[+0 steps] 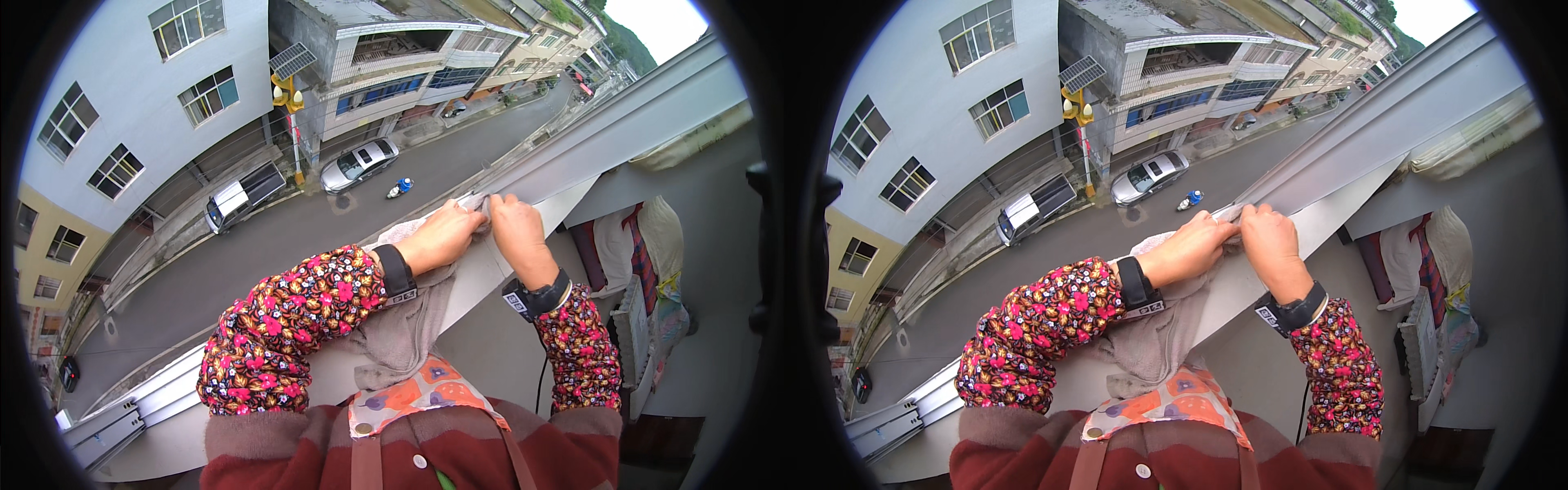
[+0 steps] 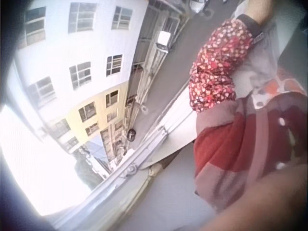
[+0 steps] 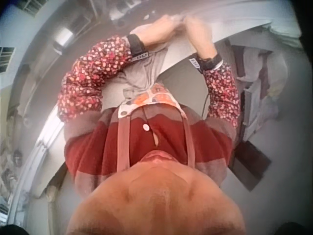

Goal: The person cleans the window frame and sill using a cloth and a small tool. They wipe the frame, scrape debris from the tracks, open and close the window, and rinse the cloth in a bucket of water.

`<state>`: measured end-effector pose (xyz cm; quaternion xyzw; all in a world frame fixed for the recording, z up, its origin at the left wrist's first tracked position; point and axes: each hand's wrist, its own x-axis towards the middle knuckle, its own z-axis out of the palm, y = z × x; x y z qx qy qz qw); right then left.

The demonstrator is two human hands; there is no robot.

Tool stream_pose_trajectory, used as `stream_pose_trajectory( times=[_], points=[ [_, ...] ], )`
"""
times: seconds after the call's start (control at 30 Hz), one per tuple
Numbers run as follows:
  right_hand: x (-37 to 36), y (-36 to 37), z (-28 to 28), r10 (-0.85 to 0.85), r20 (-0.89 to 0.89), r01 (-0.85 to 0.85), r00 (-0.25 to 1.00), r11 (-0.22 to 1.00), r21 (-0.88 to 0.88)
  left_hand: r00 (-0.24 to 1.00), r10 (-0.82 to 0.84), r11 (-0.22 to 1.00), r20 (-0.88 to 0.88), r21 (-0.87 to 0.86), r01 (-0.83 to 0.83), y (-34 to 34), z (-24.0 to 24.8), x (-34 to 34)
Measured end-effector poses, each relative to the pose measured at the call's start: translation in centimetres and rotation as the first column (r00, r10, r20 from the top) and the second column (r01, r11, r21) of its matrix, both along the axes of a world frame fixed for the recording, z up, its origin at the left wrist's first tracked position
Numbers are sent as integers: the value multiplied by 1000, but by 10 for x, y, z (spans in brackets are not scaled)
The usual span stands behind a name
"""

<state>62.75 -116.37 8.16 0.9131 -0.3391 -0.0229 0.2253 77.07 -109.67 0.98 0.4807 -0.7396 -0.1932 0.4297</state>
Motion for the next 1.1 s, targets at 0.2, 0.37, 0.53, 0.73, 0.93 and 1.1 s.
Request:
stream_pose_trajectory(
  times=[0.2,0.37,0.53,0.73,0.93,1.1],
  points=[
    [20,-11,21,12,-105,-16,994,999,-37,1000,-3,999,9,-36,3,-18,-7,-4],
    [45,-32,6,-27,-220,40,975,998,55,996,78,996,-38,56,-76,-30,-16,7],
    [11,-6,-5,35,2,-35,999,994,102,997,-33,994,-73,102,40,-1,6,8],
    [-48,52,12,44,98,-63,994,978,198,958,-285,928,0,251,276,44,31,1],
    [-39,30,20,50,-22,-50,999,999,-18,977,-212,975,26,81,209,18,23,-14],
    [4,9,5,34,-211,-29,977,999,26,982,-146,978,122,164,125,-5,8,-8]
  ],
)
